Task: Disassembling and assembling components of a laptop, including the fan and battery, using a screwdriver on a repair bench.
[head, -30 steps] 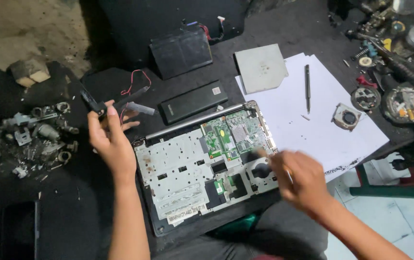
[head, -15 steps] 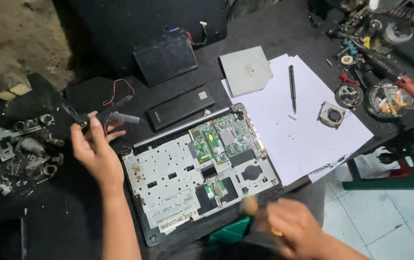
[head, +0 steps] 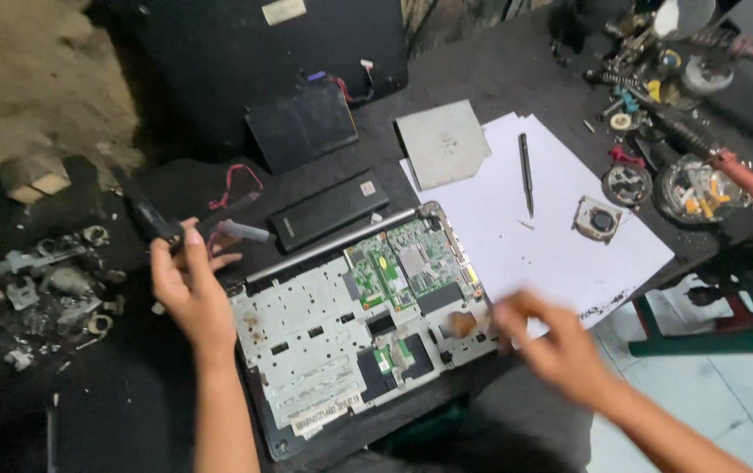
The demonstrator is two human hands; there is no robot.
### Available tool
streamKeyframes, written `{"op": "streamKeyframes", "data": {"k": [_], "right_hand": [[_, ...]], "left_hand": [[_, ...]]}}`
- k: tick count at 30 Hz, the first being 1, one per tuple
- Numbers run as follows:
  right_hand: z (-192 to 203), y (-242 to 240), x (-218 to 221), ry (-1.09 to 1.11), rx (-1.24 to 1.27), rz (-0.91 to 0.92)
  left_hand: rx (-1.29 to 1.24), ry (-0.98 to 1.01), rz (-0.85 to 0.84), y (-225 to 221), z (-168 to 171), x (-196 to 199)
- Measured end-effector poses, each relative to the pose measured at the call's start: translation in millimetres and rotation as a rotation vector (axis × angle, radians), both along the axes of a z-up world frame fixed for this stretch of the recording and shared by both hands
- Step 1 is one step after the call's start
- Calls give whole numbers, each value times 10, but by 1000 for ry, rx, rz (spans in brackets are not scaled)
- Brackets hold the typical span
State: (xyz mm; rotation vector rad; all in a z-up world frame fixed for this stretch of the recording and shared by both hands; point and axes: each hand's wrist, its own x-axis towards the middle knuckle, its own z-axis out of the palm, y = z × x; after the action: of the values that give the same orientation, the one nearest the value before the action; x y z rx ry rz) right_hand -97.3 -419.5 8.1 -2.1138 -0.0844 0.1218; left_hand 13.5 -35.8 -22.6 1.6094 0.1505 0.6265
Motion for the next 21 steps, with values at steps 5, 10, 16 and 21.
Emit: {"op": "streamKeyframes", "data": {"k": [5,10,16,21], "right_hand": [[322,162,1140,-64,260,-287],[25,142,2064,-103,332,-276],[-221,42,2393,-491,-385,-266],[216,600,1797,-660,-181,175]], "left_hand": [[-54,9,-3,-19,-98,29],[-8,64,-36,-28,-154,16],[-98,155,-216,-155,252,-126],[-5,198,-370,-285,590,-290]]}}
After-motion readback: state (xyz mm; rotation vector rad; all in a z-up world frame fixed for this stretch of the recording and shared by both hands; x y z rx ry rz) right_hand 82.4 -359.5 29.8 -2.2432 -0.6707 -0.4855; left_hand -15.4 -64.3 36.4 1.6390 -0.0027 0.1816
